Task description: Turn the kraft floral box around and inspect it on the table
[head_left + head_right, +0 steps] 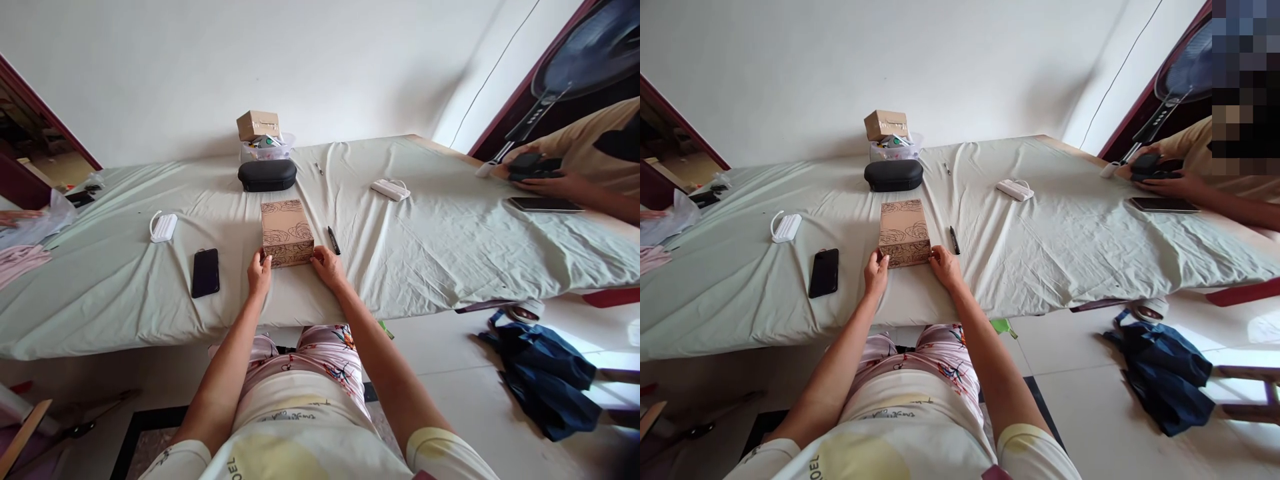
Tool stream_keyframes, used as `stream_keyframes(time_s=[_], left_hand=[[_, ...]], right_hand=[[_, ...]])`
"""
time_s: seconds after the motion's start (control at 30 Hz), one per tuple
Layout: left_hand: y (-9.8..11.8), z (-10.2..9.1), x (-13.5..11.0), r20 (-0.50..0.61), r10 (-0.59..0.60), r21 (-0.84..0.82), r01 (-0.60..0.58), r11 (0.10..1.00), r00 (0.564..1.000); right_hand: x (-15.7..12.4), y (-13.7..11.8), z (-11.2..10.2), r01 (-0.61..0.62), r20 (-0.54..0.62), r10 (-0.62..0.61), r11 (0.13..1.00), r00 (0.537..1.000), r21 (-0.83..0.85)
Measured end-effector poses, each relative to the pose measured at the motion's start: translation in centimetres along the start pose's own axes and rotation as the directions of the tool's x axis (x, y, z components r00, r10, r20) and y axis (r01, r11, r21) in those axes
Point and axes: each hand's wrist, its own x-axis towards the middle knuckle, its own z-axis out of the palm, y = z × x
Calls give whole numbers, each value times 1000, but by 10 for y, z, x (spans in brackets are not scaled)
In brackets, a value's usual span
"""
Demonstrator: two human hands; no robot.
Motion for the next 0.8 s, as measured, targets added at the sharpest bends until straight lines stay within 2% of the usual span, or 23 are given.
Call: stream_keyframes(time_s=[0.13, 0.33, 0.4, 0.5, 0.63, 0.8], left_hand=[[0, 1, 0, -11, -14, 22, 14, 1000, 1000], [-4, 3, 1, -28, 4, -26, -5, 1000, 1000], [-2, 5, 0, -16, 32, -7, -32, 999, 999], [4, 12, -3, -18, 79, 161, -75, 984, 997], [13, 20, -8, -13, 105, 416, -90, 905, 994], [13, 21, -9, 6, 93, 449, -86, 889, 996]], right_hand=[[0, -2, -2, -1, 31, 3, 998, 1000, -68], [0, -10, -5, 46, 91, -13, 925, 996, -376], [-1, -14, -6, 50, 110, -2, 900, 994, -433], [-2, -18, -5, 59, 125, 2, 874, 992, -482], [-2, -19, -2, 52, 101, 2, 843, 995, -535], [0, -14, -2, 73, 99, -23, 842, 995, -535]])
